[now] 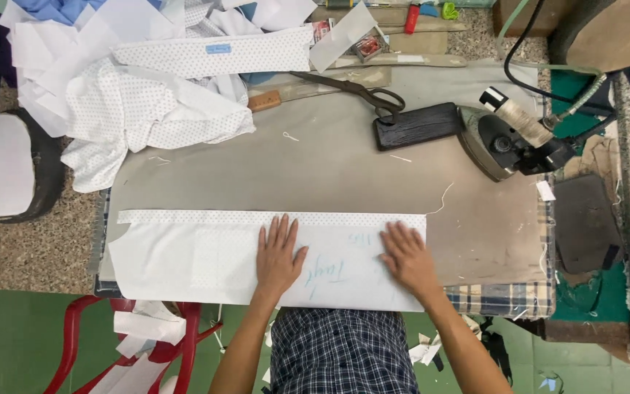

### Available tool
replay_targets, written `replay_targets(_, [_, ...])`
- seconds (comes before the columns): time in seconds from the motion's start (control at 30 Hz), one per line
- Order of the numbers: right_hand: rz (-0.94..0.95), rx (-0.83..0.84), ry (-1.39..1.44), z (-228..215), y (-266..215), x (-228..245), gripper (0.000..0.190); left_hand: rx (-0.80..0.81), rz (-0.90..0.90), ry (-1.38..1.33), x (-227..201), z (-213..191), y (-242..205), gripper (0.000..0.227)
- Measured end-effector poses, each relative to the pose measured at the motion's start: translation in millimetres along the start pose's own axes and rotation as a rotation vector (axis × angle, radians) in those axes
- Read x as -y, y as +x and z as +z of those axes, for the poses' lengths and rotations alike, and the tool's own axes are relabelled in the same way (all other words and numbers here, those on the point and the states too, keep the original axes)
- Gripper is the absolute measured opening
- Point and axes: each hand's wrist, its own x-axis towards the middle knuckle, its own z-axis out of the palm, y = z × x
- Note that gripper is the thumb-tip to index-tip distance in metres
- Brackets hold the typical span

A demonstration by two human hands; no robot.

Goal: The person irons a piece of white patterned fabric on a table using a steam iron and a black pressing block. They then use large scissors to trim the edges of the fabric and continue ironing the trimmed piece.

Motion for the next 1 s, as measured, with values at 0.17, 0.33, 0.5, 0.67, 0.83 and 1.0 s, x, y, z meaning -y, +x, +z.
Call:
replay_targets(0.17, [0.369, -0.197, -0.164, -52.8, -35.9, -111.2, 0.057, -0.038, -0.047, -0.011, -6.2, 7.8, 1.3, 0.066])
replay_targets(0.33, [0.148, -0.456, -0.314, -149.9, 27.7, -159.2, 0.049, -0.055, -0.082, -0.114, -64.3, 2.6, 70.5, 0.068])
replay_targets(0.5, [0.228, -0.064, -0.485, -188.9, 76.8, -226.6, 0.100, -0.077, 0.207, 0.042, -166.8, 12.8, 195.3, 0.070])
replay_targets(0.67, [0.089, -0.104, -0.430, -187.2, 74.2, -252.5, 0.103, 0.140, 0.090, -0.042, -222.1, 59.1, 268.2, 0.075])
replay_targets(0.83, [0.193, 0.244, -0.520, -159.8, 93.6, -315.6, 0.074, 0.170, 0.003, -0.027, -234.7, 69.1, 254.5, 0.084])
replay_targets(1.0, [0.280, 0.173, -0.055, -180.4, 176.4, -263.3, 0.069, 0.042, 0.058, -0.003, -243.2, 81.3, 203.6, 0.073])
